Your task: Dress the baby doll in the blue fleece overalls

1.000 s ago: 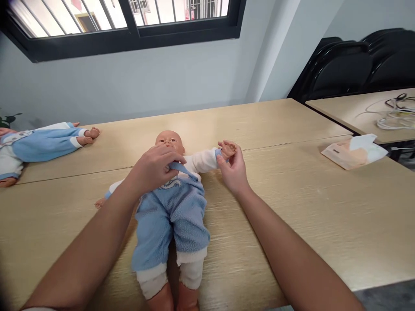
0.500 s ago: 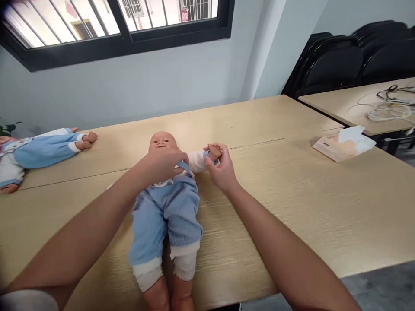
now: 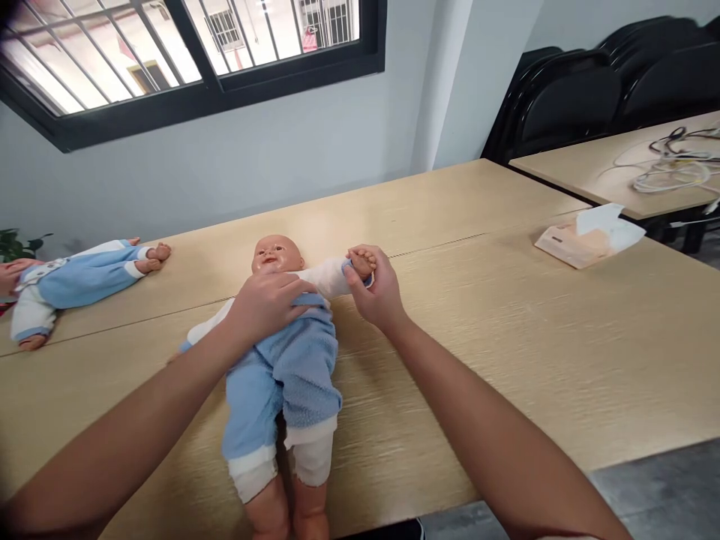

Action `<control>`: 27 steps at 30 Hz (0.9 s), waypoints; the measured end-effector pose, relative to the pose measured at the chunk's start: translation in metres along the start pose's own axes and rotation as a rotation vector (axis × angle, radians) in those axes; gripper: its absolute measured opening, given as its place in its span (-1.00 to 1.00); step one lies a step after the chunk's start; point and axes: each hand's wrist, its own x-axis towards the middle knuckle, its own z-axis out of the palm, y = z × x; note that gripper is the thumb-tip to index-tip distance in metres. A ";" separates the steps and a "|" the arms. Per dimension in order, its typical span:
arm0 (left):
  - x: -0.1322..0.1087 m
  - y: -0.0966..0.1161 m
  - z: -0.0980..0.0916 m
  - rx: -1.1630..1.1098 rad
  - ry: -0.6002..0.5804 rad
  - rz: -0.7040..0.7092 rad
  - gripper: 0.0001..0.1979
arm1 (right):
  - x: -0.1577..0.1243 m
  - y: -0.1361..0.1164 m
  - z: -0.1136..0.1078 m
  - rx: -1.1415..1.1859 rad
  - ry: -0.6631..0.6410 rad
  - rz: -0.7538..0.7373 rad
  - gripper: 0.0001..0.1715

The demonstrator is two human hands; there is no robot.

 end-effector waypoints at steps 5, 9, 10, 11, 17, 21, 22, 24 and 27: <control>-0.028 -0.003 -0.010 -0.012 0.147 0.007 -0.87 | 0.008 -0.020 0.005 -0.180 -0.235 -0.281 -0.76; -0.035 -0.005 -0.008 -0.048 0.289 0.074 -0.87 | 0.012 -0.033 0.024 -0.251 -0.422 -0.251 -0.79; -0.034 -0.005 -0.007 -0.060 0.331 0.077 -0.86 | 0.013 -0.034 0.028 -0.260 -0.478 -0.218 -0.77; -0.032 -0.005 -0.007 -0.074 0.372 0.068 -0.85 | 0.014 -0.035 0.032 -0.259 -0.539 -0.182 -0.75; -0.020 -0.006 -0.010 -0.217 0.478 -0.097 -0.78 | 0.020 -0.037 0.037 -0.113 -0.778 -0.012 -0.57; -0.014 0.000 -0.017 -0.415 0.384 -0.332 -0.79 | 0.019 -0.043 0.038 -0.143 -0.828 0.034 -0.76; -0.012 0.002 -0.018 -0.449 0.360 -0.381 -0.79 | 0.019 -0.044 0.039 -0.162 -0.834 0.030 -0.80; -0.010 0.007 -0.021 -0.490 0.315 -0.448 -0.81 | 0.018 -0.045 0.040 -0.188 -0.837 0.010 -0.82; -0.008 0.011 -0.023 -0.477 0.248 -0.505 -0.84 | 0.016 -0.045 0.042 -0.177 -0.841 -0.040 -0.76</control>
